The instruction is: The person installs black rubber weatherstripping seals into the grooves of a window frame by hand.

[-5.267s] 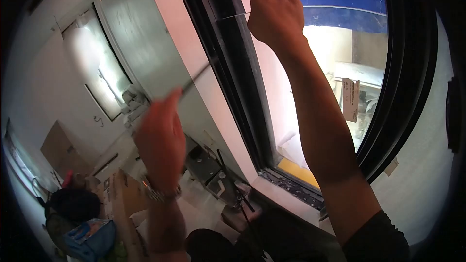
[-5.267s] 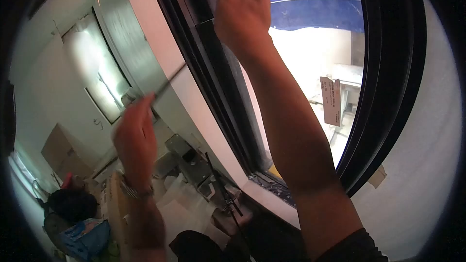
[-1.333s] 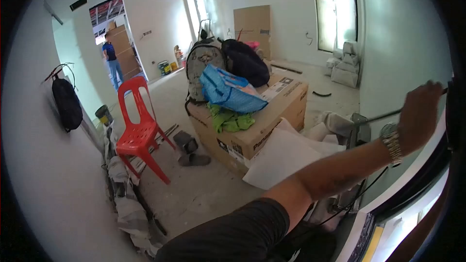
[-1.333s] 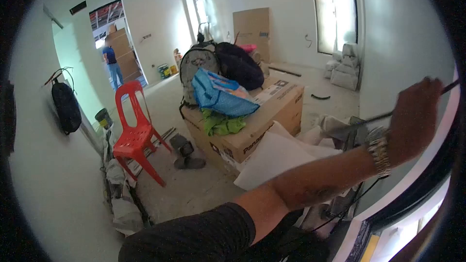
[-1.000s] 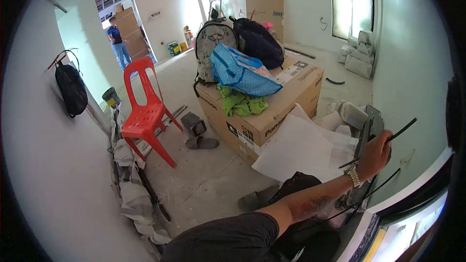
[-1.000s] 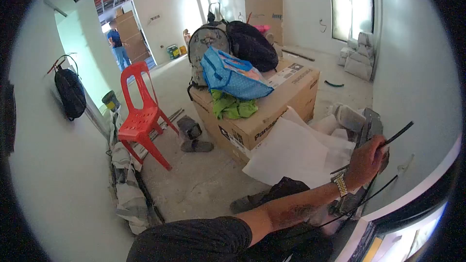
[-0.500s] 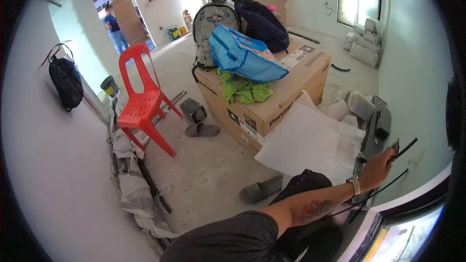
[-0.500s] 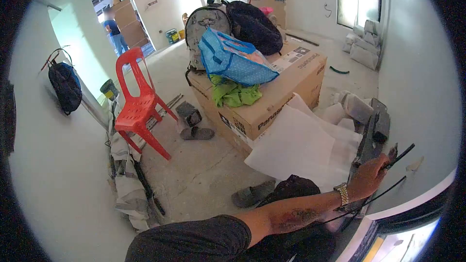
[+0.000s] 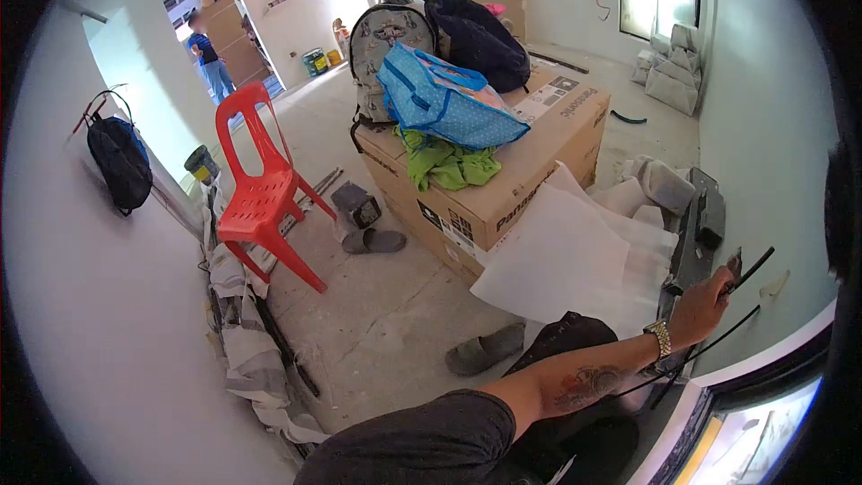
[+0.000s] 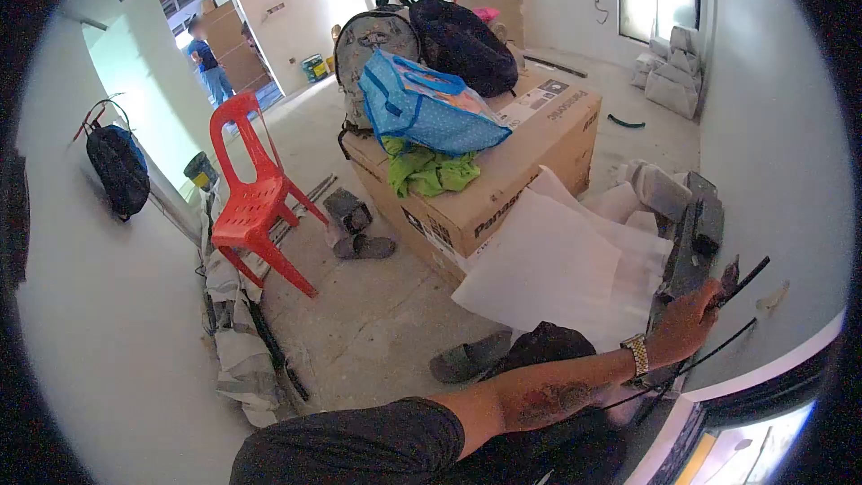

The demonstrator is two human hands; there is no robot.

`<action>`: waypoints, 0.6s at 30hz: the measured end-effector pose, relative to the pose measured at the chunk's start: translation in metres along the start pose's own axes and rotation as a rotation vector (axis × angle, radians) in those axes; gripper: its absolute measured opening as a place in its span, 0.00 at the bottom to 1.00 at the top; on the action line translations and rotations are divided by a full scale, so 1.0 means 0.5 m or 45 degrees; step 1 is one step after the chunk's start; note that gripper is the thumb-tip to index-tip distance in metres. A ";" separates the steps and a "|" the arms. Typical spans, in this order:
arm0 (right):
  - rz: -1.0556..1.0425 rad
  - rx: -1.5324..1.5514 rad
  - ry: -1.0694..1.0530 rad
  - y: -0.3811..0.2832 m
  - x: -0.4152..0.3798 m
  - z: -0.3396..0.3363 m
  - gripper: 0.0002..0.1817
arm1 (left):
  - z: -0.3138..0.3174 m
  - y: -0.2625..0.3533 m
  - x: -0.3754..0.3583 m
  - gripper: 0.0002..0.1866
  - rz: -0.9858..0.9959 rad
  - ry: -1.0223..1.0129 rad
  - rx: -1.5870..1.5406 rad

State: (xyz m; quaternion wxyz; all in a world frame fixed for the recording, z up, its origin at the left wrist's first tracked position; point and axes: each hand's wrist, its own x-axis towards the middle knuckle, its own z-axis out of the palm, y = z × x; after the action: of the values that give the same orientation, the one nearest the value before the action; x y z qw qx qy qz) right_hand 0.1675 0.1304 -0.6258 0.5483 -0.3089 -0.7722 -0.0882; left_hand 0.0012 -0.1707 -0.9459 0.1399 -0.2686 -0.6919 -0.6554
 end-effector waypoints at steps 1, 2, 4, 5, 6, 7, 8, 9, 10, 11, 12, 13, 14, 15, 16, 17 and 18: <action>-0.004 0.003 -0.001 -0.001 0.001 0.000 0.22 | 0.002 0.001 -0.001 0.16 0.043 0.043 -0.004; -0.007 0.000 -0.005 -0.002 0.000 0.001 0.21 | 0.002 0.002 -0.002 0.16 0.042 0.042 -0.004; -0.008 0.005 -0.002 -0.002 -0.001 0.000 0.21 | -0.005 0.006 -0.001 0.16 0.005 -0.037 0.015; -0.009 0.005 -0.005 -0.001 0.000 0.002 0.21 | -0.003 0.004 -0.002 0.16 0.006 -0.036 0.017; -0.009 0.003 -0.007 0.000 -0.002 0.003 0.21 | 0.002 0.002 -0.005 0.16 0.032 -0.004 0.002; -0.010 -0.001 -0.008 -0.001 -0.002 0.002 0.21 | 0.004 0.002 -0.006 0.16 0.056 0.029 -0.014; -0.009 -0.001 -0.002 0.002 -0.001 0.001 0.20 | 0.004 0.001 -0.006 0.16 0.057 0.028 -0.016; -0.012 -0.008 -0.006 0.004 0.000 -0.001 0.20 | 0.002 0.001 -0.008 0.16 0.036 -0.020 -0.009; -0.016 -0.003 -0.005 0.002 -0.002 -0.002 0.20 | -0.004 0.006 -0.007 0.16 0.016 -0.067 -0.001; -0.018 -0.005 -0.008 0.002 -0.002 -0.003 0.20 | -0.010 0.012 -0.006 0.16 0.014 -0.067 -0.003; -0.021 -0.010 -0.009 0.002 -0.001 -0.004 0.20 | -0.016 0.019 -0.005 0.17 -0.076 -0.151 -0.030; -0.021 -0.007 -0.010 0.003 -0.004 -0.004 0.19 | -0.020 0.024 -0.005 0.18 -0.163 -0.237 -0.054; -0.019 -0.011 -0.010 0.007 -0.004 -0.005 0.19 | -0.010 0.014 -0.010 0.18 -0.163 -0.242 -0.054; -0.016 -0.013 -0.009 0.010 -0.007 -0.007 0.19 | 0.006 -0.005 -0.016 0.18 -0.082 -0.164 -0.021; -0.016 -0.011 -0.011 0.015 -0.006 -0.008 0.19 | 0.009 -0.005 -0.017 0.17 -0.001 -0.086 0.013; -0.018 -0.012 -0.010 0.014 -0.007 -0.008 0.19 | 0.010 -0.005 -0.016 0.17 0.002 -0.089 0.014; -0.021 -0.008 -0.015 0.015 -0.008 -0.009 0.19 | 0.011 -0.004 -0.017 0.18 0.003 -0.096 0.021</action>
State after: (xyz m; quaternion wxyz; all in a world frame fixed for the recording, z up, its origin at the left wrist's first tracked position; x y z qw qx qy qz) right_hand 0.1762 0.1325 -0.6292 0.5421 -0.3048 -0.7775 -0.0933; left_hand 0.0078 -0.1670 -0.9528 0.1166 -0.2927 -0.7017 -0.6390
